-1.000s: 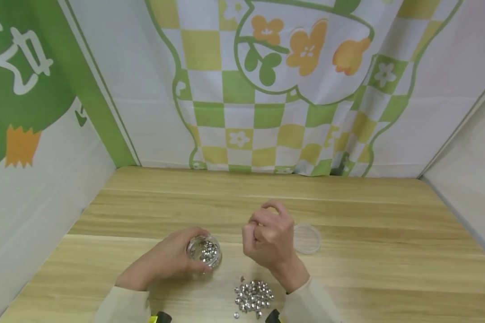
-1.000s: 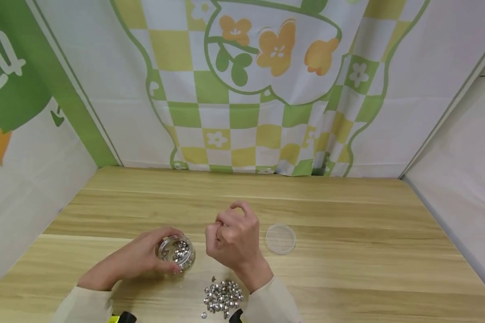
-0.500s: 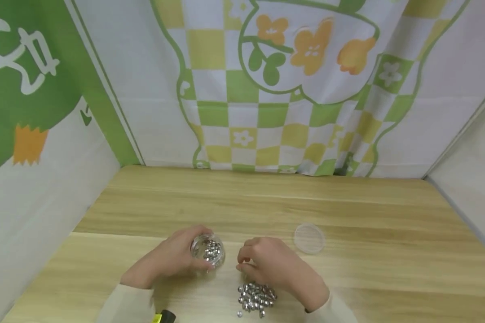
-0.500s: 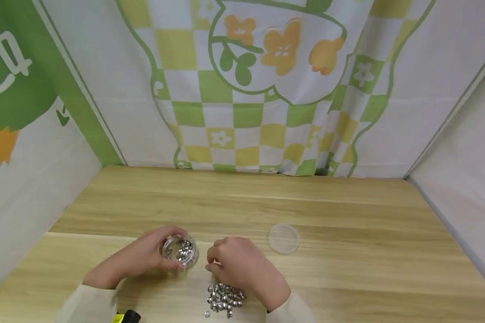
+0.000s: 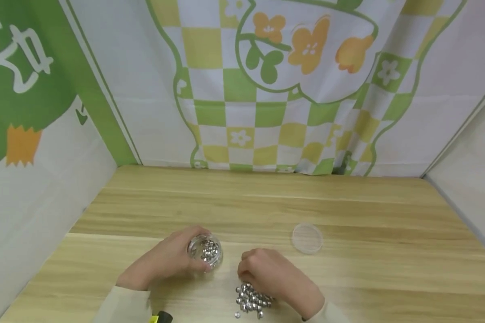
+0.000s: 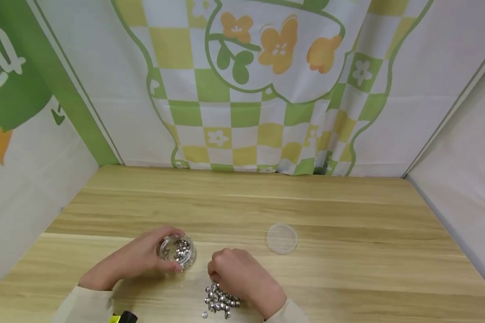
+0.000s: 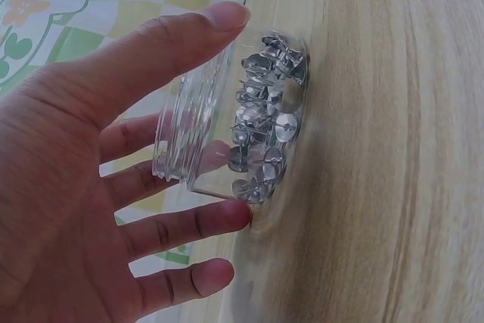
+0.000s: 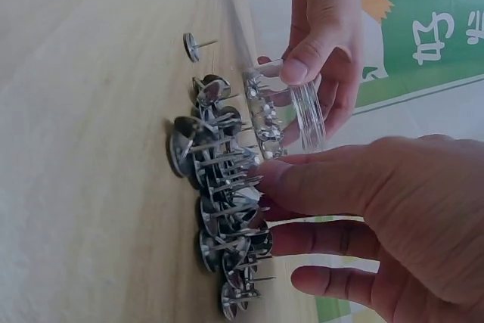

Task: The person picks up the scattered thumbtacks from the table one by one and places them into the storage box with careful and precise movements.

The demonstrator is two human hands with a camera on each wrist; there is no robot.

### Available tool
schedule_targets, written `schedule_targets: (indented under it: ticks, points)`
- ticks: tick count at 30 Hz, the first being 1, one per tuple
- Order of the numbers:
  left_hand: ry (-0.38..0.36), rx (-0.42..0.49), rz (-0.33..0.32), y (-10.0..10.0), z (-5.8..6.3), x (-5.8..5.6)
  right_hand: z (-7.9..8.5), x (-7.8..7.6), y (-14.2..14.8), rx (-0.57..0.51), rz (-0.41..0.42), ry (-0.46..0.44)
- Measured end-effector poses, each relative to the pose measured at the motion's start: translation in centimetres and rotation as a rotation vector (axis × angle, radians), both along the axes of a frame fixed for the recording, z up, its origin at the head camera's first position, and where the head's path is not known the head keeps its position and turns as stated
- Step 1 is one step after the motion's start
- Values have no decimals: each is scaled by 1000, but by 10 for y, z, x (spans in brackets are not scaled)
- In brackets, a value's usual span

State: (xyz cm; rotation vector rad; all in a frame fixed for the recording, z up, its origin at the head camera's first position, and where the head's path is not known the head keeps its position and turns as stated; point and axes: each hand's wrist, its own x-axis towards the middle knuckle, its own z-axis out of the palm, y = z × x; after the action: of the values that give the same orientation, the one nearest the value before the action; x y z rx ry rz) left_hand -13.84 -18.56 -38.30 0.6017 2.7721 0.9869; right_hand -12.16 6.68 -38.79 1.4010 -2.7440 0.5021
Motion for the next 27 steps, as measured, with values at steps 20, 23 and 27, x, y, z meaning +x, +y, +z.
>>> schedule_targets:
  ticks: [20, 23, 27]
  points:
    - [-1, 47, -66, -3, -3, -3, 17, -25, -67, -191, -48, 186]
    - [6, 29, -53, -3, -3, -2, 14, -27, -62, -208, -63, 165]
    - [9, 4, -13, -4, -1, -1, 14, -23, -45, -247, -96, 138]
